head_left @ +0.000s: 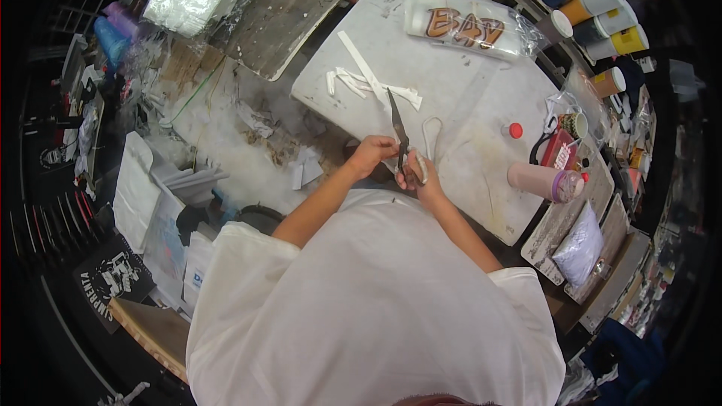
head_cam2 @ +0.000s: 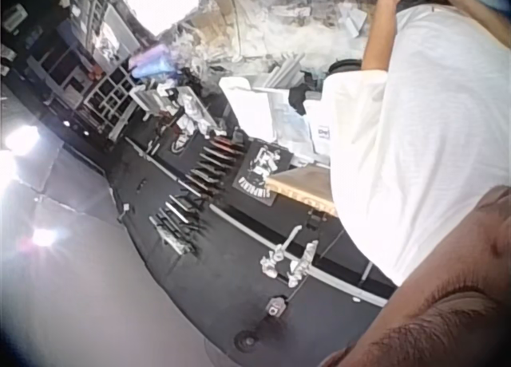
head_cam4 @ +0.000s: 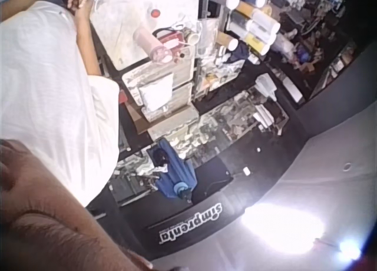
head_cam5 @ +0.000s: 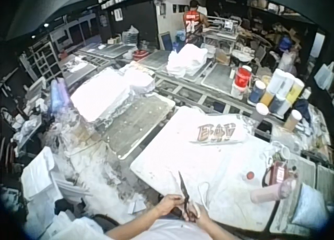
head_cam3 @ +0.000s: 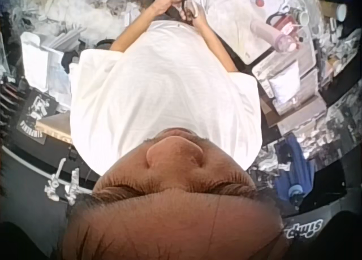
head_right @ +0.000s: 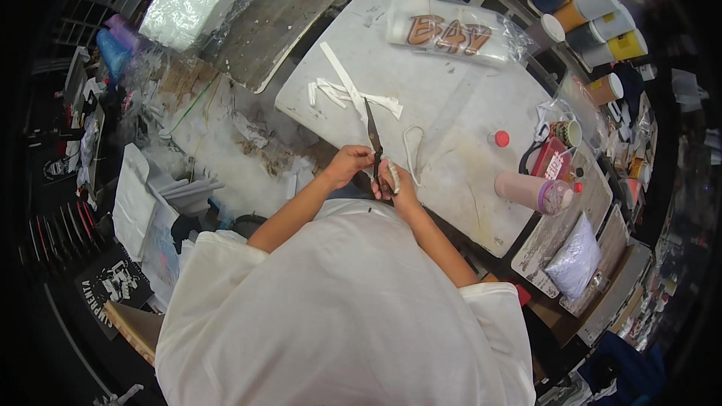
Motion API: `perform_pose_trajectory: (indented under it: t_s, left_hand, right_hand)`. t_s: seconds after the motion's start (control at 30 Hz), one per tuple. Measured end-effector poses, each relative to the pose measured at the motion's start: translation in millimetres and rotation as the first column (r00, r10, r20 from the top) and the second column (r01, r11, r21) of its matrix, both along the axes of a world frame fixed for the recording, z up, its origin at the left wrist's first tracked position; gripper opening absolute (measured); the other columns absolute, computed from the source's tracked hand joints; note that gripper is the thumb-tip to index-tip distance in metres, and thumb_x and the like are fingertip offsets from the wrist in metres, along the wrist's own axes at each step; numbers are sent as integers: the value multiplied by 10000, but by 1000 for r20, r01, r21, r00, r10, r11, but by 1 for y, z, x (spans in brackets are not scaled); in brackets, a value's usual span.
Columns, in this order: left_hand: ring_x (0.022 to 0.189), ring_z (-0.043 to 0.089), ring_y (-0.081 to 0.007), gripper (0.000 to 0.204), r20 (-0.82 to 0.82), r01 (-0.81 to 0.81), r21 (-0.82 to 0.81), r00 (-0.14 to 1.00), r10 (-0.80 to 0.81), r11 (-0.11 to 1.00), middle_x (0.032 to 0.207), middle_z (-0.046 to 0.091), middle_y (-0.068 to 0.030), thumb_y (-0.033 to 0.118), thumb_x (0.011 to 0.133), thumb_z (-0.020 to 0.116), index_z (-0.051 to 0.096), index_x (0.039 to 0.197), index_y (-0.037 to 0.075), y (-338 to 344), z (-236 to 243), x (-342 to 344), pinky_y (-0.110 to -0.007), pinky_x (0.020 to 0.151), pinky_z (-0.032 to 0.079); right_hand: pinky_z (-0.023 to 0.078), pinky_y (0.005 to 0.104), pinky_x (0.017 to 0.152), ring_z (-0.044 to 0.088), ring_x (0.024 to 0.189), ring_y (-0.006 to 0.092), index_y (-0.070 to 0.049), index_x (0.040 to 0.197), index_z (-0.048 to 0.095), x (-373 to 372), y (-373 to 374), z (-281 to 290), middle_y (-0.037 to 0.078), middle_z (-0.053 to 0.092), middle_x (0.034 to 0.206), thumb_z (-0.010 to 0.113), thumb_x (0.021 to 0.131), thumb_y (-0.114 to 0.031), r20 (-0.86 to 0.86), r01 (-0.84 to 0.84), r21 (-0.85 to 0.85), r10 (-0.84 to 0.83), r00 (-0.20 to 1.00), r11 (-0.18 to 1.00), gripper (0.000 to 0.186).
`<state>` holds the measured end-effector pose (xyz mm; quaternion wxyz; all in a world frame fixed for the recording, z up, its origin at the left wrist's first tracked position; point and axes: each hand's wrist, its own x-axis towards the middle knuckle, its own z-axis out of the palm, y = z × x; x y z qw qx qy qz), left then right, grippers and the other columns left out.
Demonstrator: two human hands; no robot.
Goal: The person picks up a stack of plastic bags, places them on a table, and uses shears to cut several strips of white adhesive tape from a roll.
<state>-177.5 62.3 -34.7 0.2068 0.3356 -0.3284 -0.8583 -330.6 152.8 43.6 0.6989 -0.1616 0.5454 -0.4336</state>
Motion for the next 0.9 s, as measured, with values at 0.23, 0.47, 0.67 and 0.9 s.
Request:
perform_pose_trajectory:
  t_s: [0.23,0.47,0.67,0.9]
  left_hand:
    - [819,568,-101,62,87,66,-33,994,-63,997,831,619,-7,50,877,603,648,853,15,1,4,2,-239,787,446]
    - [902,573,-147,196,83,83,52,993,-87,995,941,619,-19,174,903,612,610,1045,39,-33,51,10,-298,853,453]
    - [839,564,-164,342,273,-309,169,927,257,936,859,582,-15,390,943,543,587,1019,59,-82,11,3,-341,853,477]
    - [752,549,-130,291,197,-266,125,951,239,956,806,577,-9,357,968,515,568,972,71,-64,-20,-12,-325,812,499]
  right_hand:
    - [327,188,452,485,513,65,-67,1024,596,2,-2,12,2,554,646,537,934,-491,-89,-79,-18,77,993,997,438]
    - [389,203,473,497,526,71,-56,1221,584,0,-4,12,-1,542,648,586,920,-443,-65,-71,-4,71,995,997,490]
    - [412,219,480,505,543,76,-50,1279,567,1,-6,8,-1,536,653,613,912,-415,-87,-92,-16,90,992,996,519]
    - [356,203,454,504,508,73,-53,1268,565,1,-9,11,6,544,637,567,920,-487,-90,-69,29,71,993,997,557]
